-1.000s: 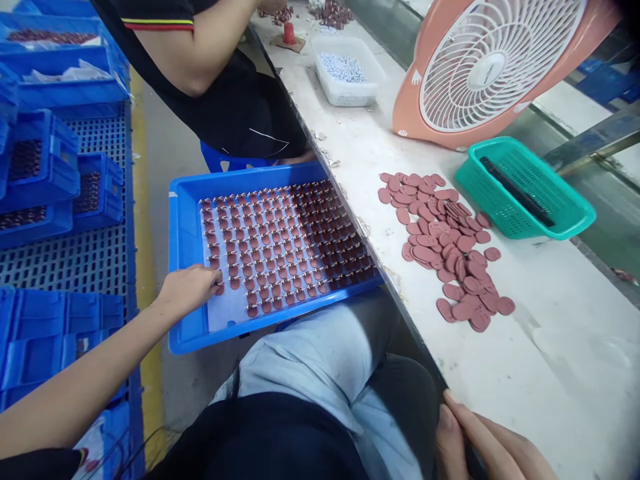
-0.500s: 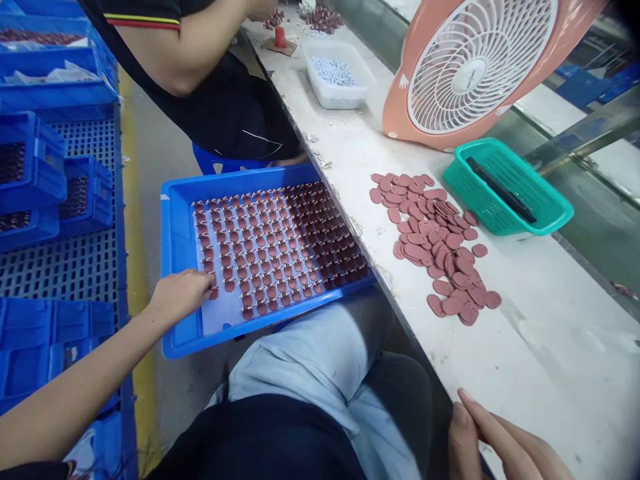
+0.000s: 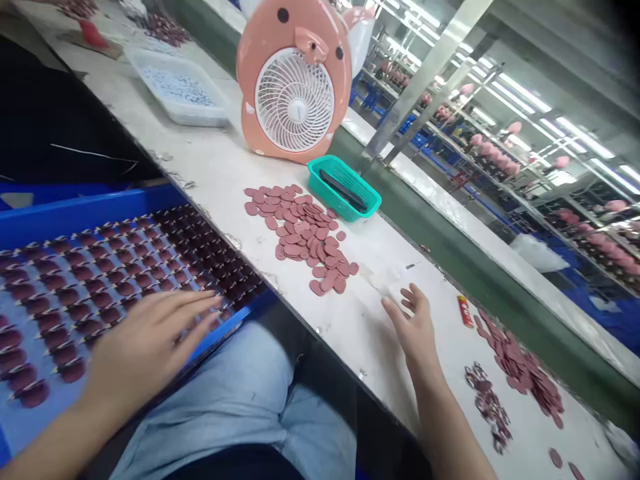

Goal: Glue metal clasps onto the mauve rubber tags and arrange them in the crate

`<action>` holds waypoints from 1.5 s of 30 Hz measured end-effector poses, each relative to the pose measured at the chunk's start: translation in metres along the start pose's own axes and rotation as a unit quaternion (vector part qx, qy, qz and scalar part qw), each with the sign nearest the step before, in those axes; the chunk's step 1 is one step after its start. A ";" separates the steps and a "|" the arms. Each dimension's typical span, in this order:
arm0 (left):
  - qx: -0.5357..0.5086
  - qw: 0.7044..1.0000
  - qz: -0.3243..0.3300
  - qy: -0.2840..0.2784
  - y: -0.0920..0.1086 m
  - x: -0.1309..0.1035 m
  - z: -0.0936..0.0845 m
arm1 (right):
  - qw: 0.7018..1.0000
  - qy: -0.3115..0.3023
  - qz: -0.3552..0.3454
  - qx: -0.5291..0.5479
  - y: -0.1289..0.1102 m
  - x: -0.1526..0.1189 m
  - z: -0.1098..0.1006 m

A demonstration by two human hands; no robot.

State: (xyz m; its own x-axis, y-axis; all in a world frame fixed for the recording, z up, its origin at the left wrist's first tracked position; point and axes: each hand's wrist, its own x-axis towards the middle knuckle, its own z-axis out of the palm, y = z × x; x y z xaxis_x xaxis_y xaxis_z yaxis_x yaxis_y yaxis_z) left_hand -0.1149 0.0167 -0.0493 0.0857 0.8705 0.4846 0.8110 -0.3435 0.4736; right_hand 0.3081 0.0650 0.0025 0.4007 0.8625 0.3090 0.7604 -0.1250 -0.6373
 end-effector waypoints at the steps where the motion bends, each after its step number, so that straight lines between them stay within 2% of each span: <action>1: -0.012 0.998 0.057 -0.011 0.022 0.019 0.015 | 1.000 -0.017 0.012 -0.005 0.005 0.009 0.006; 2: -0.021 0.995 0.098 -0.010 0.042 0.038 0.028 | 0.999 -0.033 0.018 -0.011 0.008 0.016 0.013; 4: -0.007 0.992 0.125 -0.012 0.072 0.070 0.050 | 0.998 -0.061 0.017 -0.025 0.012 0.026 0.022; 7: 0.042 0.993 0.105 -0.039 0.095 0.097 0.067 | 0.995 -0.088 -0.003 -0.048 0.019 0.038 0.021; 9: 0.054 0.993 0.087 -0.052 0.099 0.102 0.071 | 0.993 -0.101 -0.010 -0.061 0.028 0.056 0.008; 11: 0.050 0.994 0.074 -0.061 0.098 0.103 0.072 | 0.992 -0.100 0.000 -0.075 0.042 0.086 -0.011; 15: 0.028 0.995 0.044 -0.087 0.095 0.103 0.075 | 0.989 -0.033 0.079 -0.119 0.079 0.168 -0.041; 19: 0.000 0.993 -0.011 -0.121 0.098 0.106 0.077 | 0.982 0.016 0.134 -0.131 0.105 0.232 -0.040; 21: -0.022 0.990 -0.037 -0.131 0.100 0.107 0.077 | 0.982 0.020 0.145 -0.122 0.109 0.248 -0.034; 24: -0.055 0.988 -0.063 -0.133 0.106 0.106 0.074 | 0.981 0.014 0.160 -0.105 0.108 0.254 -0.030; 27: -0.073 0.986 -0.075 -0.133 0.112 0.106 0.070 | 0.983 -0.010 0.164 -0.084 0.103 0.237 -0.031; 30: -0.070 0.989 -0.050 -0.123 0.116 0.105 0.067 | 0.984 -0.085 0.145 -0.050 0.093 0.197 -0.035; 33: -0.062 0.991 0.049 -0.111 0.112 0.102 0.068 | 0.977 -0.176 0.122 -0.024 0.079 0.141 -0.040; 35: -0.044 0.984 0.132 -0.111 0.106 0.097 0.070 | 0.971 -0.210 0.112 -0.017 0.067 0.105 -0.044; 38: -0.026 0.968 0.218 -0.125 0.092 0.087 0.071 | 0.974 -0.207 0.086 -0.009 0.045 0.058 -0.048; 41: -0.043 0.957 0.267 -0.108 0.081 0.076 0.071 | 0.987 -0.153 0.038 0.018 0.013 0.015 -0.046; 43: -0.077 0.956 0.275 -0.069 0.079 0.069 0.070 | 0.989 -0.136 -0.004 0.061 -0.016 -0.015 -0.039; 45: -0.129 0.958 0.251 -0.044 0.083 0.064 0.066 | 0.980 -0.156 -0.042 0.120 -0.046 -0.044 -0.028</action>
State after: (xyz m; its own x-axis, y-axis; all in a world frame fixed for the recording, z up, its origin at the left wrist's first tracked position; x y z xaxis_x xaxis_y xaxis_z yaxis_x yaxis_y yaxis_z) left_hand -0.0043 0.0671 -0.0276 0.4849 0.5955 0.6405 0.4861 -0.7923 0.3687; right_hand 0.2698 0.0189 0.0375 0.1380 0.9772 0.1614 0.6266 0.0401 -0.7783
